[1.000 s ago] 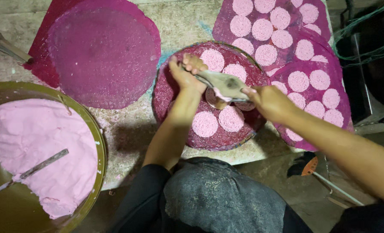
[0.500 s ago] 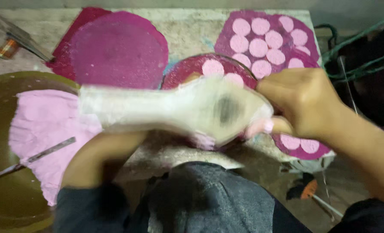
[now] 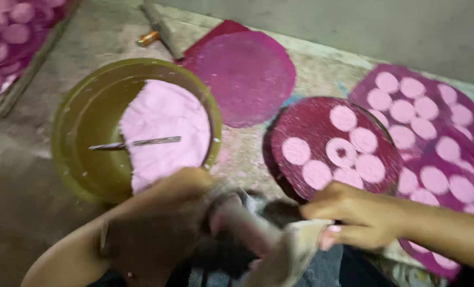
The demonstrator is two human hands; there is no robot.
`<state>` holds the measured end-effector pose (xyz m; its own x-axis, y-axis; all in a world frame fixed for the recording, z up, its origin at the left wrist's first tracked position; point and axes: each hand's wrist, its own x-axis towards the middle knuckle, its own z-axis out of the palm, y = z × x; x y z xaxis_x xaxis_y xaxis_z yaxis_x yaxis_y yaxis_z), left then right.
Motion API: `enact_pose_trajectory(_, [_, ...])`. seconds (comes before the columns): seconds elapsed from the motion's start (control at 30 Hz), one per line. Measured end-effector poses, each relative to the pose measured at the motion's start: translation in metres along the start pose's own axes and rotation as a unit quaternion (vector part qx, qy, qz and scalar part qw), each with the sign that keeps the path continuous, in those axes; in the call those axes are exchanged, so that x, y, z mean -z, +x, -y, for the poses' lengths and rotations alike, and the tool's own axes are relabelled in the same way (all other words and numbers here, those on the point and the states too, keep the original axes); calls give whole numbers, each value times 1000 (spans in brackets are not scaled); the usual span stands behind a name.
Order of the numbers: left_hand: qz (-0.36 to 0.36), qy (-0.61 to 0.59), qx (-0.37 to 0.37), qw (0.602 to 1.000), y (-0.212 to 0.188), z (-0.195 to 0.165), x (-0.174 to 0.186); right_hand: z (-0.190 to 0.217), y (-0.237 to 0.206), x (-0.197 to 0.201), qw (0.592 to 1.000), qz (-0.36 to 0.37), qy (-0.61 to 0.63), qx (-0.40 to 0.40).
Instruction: The person fills a wooden hand press with pink batter from a large basin, squeezes the press to extrude round batter discs onto pink mesh trays, and repeats this across the trays. They then stack the filled trays and place a perforated lid over a stack near a steamer pot.
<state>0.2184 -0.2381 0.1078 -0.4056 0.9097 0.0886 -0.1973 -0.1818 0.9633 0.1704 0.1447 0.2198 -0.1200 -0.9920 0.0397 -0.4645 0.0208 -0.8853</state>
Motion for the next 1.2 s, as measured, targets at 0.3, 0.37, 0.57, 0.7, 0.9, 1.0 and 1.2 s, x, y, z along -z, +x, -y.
enact_pose_trajectory(0.3, [-257, -225, 50, 939, -121, 14, 21, -35, 123, 83, 578, -24, -793, 189])
enact_pose_trajectory(0.37, [-308, -213, -8, 927, -109, 30, 9, -37, 156, 92, 607, -82, -763, 205])
enact_pose_trajectory(0.57, [-666, 53, -16, 744, -144, 32, 16, -102, 276, 23, 838, -247, -484, 40])
enact_pose_trajectory(0.7, [-758, 220, -119, 603, -174, 27, 27, -168, 354, -43, 934, -126, -334, -23])
enact_pose_trajectory(0.9, [-770, 464, -125, 421, -175, 37, 25, -226, 411, -76, 899, -109, -421, 61])
enact_pose_trajectory(1.0, [-770, 470, -99, 420, -179, 42, 26, -248, 426, -70, 889, -29, -457, -4])
enact_pose_trajectory(1.2, [-772, 488, -83, 398, -186, 49, 28, -257, 435, -69, 886, -17, -461, -49])
